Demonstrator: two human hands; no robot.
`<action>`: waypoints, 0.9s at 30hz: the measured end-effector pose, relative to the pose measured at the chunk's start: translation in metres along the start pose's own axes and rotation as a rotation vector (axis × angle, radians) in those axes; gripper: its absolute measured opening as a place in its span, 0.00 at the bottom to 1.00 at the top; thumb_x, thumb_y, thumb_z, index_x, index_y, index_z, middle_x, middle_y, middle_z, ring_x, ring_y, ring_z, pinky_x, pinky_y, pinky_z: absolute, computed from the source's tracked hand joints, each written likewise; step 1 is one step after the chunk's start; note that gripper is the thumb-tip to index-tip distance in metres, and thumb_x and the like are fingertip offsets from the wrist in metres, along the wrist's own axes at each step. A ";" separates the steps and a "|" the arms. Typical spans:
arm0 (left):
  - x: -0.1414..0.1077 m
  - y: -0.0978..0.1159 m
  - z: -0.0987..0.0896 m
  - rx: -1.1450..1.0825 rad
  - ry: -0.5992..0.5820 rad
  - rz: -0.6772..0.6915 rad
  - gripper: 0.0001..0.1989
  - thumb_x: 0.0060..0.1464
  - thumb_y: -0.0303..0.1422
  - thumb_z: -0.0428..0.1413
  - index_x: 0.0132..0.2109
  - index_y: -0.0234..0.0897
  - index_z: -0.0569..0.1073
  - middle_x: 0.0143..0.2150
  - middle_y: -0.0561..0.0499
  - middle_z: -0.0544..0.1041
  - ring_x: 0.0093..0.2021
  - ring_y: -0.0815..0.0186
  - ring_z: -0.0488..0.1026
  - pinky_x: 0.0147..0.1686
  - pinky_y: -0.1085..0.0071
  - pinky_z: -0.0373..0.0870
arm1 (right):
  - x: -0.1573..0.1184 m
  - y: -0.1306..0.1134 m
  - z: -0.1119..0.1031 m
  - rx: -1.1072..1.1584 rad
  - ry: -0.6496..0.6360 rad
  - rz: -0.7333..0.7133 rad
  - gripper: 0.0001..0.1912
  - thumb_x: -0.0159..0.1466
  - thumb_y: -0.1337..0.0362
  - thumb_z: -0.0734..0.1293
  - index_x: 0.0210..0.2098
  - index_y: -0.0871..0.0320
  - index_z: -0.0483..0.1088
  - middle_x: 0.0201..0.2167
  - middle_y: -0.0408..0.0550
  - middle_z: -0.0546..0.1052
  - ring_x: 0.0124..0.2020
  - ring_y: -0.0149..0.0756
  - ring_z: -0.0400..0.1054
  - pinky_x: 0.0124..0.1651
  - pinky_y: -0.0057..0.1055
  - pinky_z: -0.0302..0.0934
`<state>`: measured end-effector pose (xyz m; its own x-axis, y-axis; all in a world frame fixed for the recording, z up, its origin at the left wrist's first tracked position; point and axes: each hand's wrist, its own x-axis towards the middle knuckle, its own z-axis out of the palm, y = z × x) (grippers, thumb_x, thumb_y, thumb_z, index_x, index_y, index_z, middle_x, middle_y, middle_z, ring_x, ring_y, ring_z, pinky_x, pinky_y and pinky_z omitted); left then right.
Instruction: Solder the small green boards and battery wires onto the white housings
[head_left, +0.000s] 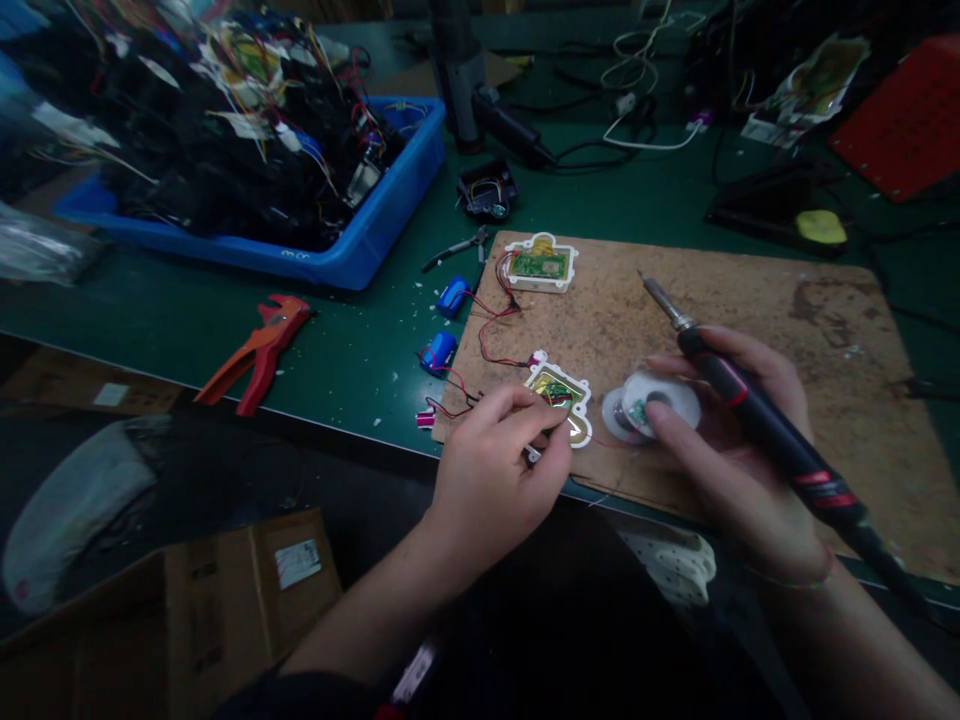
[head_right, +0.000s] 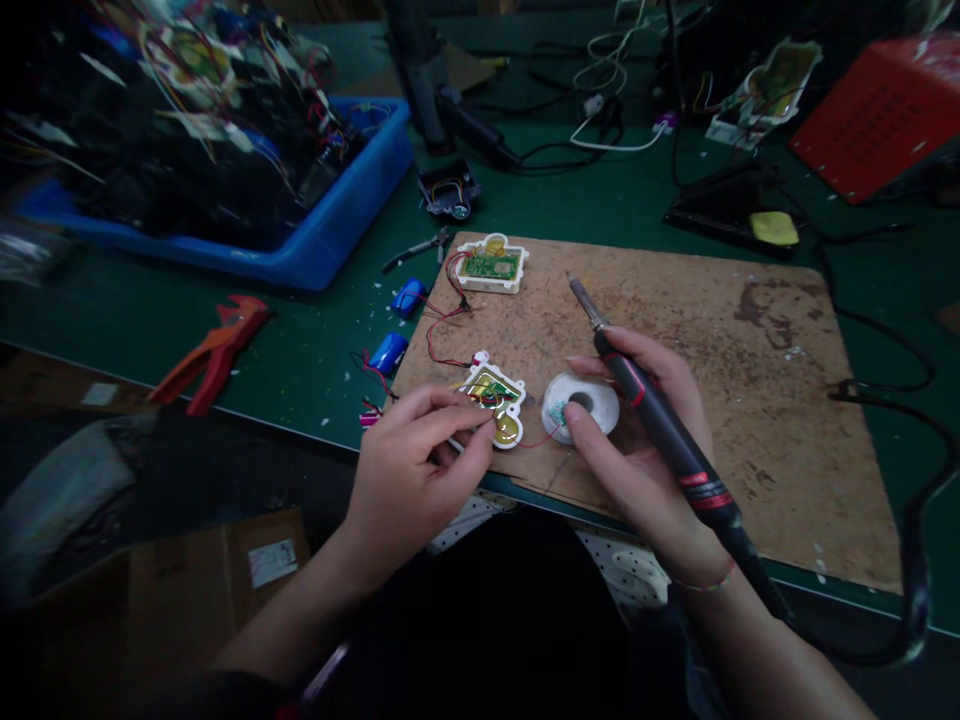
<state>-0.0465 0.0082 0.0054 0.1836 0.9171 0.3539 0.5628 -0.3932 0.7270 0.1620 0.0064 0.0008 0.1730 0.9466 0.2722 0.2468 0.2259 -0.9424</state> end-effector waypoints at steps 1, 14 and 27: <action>-0.001 -0.001 0.001 0.002 0.016 0.005 0.05 0.62 0.25 0.62 0.43 0.35 0.83 0.41 0.48 0.79 0.36 0.68 0.79 0.35 0.73 0.80 | 0.000 0.000 0.000 -0.003 -0.002 0.004 0.35 0.59 0.64 0.79 0.63 0.44 0.68 0.55 0.46 0.79 0.56 0.45 0.77 0.63 0.47 0.74; -0.007 -0.004 0.009 0.003 0.132 -0.004 0.05 0.61 0.26 0.62 0.42 0.35 0.84 0.40 0.48 0.80 0.30 0.72 0.77 0.23 0.81 0.77 | 0.000 0.002 -0.003 -0.039 -0.009 0.015 0.34 0.60 0.62 0.79 0.63 0.44 0.68 0.54 0.47 0.80 0.56 0.50 0.77 0.65 0.57 0.70; -0.008 -0.008 0.013 -0.123 0.162 -0.112 0.04 0.57 0.23 0.63 0.39 0.35 0.83 0.39 0.49 0.78 0.32 0.72 0.77 0.23 0.81 0.77 | 0.000 0.001 -0.004 -0.016 -0.011 0.026 0.35 0.59 0.61 0.80 0.63 0.47 0.69 0.53 0.48 0.81 0.56 0.49 0.77 0.67 0.55 0.69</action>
<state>-0.0417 0.0051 -0.0104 -0.0120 0.9367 0.3499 0.4677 -0.3040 0.8300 0.1656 0.0058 0.0008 0.1692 0.9546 0.2450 0.2576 0.1971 -0.9459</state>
